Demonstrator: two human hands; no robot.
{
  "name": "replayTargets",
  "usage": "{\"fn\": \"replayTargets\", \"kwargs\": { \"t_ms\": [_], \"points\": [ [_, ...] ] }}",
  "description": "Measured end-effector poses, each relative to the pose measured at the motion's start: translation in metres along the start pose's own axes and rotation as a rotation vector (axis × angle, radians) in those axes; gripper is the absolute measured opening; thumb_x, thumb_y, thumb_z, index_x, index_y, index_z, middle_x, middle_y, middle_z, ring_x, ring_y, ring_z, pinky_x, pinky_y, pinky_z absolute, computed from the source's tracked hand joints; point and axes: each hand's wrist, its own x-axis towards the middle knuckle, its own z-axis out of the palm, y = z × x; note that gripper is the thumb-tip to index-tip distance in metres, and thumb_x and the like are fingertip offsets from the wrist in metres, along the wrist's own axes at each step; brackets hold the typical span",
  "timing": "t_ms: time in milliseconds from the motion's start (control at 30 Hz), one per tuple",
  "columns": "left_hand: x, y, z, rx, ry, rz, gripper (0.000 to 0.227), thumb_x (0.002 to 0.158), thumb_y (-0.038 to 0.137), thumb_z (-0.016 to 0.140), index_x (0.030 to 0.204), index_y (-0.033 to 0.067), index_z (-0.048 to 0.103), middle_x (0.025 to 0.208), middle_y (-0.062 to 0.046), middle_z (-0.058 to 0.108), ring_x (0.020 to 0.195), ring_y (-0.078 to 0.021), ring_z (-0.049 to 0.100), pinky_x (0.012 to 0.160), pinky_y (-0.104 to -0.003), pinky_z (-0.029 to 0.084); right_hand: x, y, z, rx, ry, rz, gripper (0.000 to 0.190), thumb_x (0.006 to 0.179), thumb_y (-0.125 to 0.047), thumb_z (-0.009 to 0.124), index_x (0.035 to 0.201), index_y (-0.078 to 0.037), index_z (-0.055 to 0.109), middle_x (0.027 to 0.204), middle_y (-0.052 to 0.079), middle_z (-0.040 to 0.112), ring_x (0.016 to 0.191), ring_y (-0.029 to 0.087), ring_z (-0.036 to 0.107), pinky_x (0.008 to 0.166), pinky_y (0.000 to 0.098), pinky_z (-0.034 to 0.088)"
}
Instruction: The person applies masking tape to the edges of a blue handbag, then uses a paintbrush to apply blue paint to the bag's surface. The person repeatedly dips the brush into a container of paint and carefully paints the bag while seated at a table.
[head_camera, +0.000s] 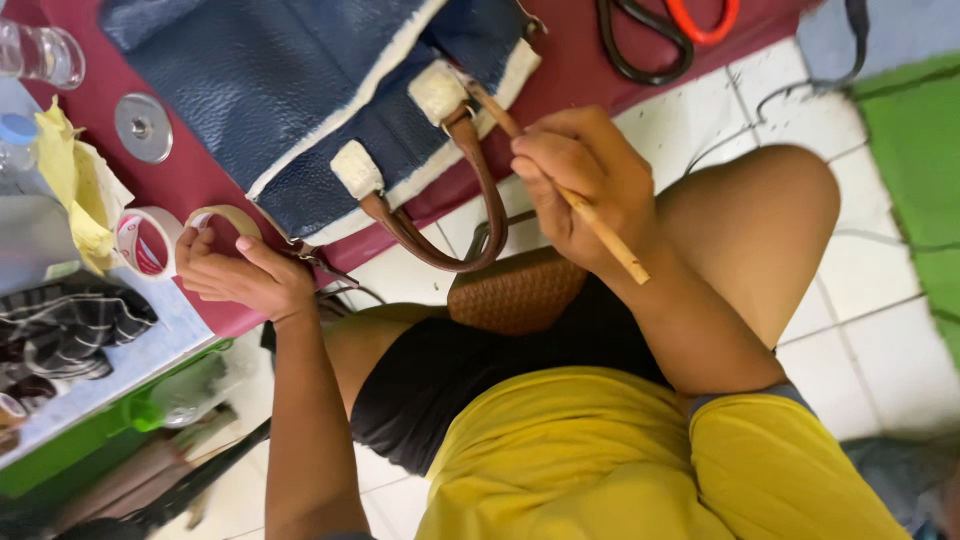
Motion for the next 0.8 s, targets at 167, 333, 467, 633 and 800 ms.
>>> {"fn": "replayTargets", "kwargs": {
  "t_ms": [167,333,467,633,800],
  "points": [
    [0.002,0.004,-0.004,-0.01,-0.01,-0.052,0.055,0.108,0.045,0.03,0.102,-0.0056,0.053,0.12,-0.021,0.055,0.099,-0.0395,0.051,0.087,-0.05,0.036,0.013,-0.013,-0.014,-0.138,-0.102,-0.054,0.02,0.11,-0.007,0.052,0.108,0.009,0.065,0.099,0.026,0.065,0.083,0.036,0.066,0.074,0.0407,0.056],
    [0.001,0.002,-0.005,-0.026,0.009,-0.042,0.053,0.109,0.042,0.035,0.105,-0.0066,0.055,0.118,-0.022,0.054,0.095,-0.0405,0.051,0.083,-0.049,0.034,0.017,-0.047,-0.044,-0.511,-0.159,0.217,0.026,0.11,-0.018,0.057,0.095,-0.005,0.074,0.097,0.009,0.07,0.081,0.026,0.07,0.067,0.0328,0.05],
    [-0.001,-0.001,-0.005,-0.054,0.014,-0.07,0.053,0.108,0.042,0.038,0.107,-0.0077,0.056,0.122,-0.023,0.055,0.105,-0.0415,0.053,0.087,-0.049,0.034,0.027,-0.027,-0.04,-0.293,-0.154,0.058,0.018,0.109,-0.001,0.053,0.101,0.011,0.064,0.093,0.024,0.067,0.084,0.036,0.064,0.078,0.0415,0.051],
    [-0.003,-0.004,-0.004,-0.075,0.023,-0.064,0.059,0.11,0.048,0.034,0.107,-0.0064,0.057,0.123,-0.024,0.057,0.104,-0.0416,0.054,0.087,-0.051,0.034,0.019,-0.023,-0.045,-0.258,-0.183,0.089,0.017,0.107,0.002,0.055,0.092,0.007,0.062,0.085,0.019,0.06,0.075,0.031,0.057,0.071,0.0396,0.045],
    [-0.003,-0.003,-0.004,-0.084,0.05,-0.073,0.056,0.11,0.045,0.036,0.105,-0.0065,0.057,0.123,-0.024,0.058,0.103,-0.0401,0.053,0.085,-0.048,0.033,0.027,-0.028,-0.043,-0.273,-0.171,0.037,0.022,0.107,-0.004,0.052,0.091,0.007,0.062,0.086,0.02,0.065,0.079,0.032,0.061,0.076,0.0404,0.05]
  ]
}}
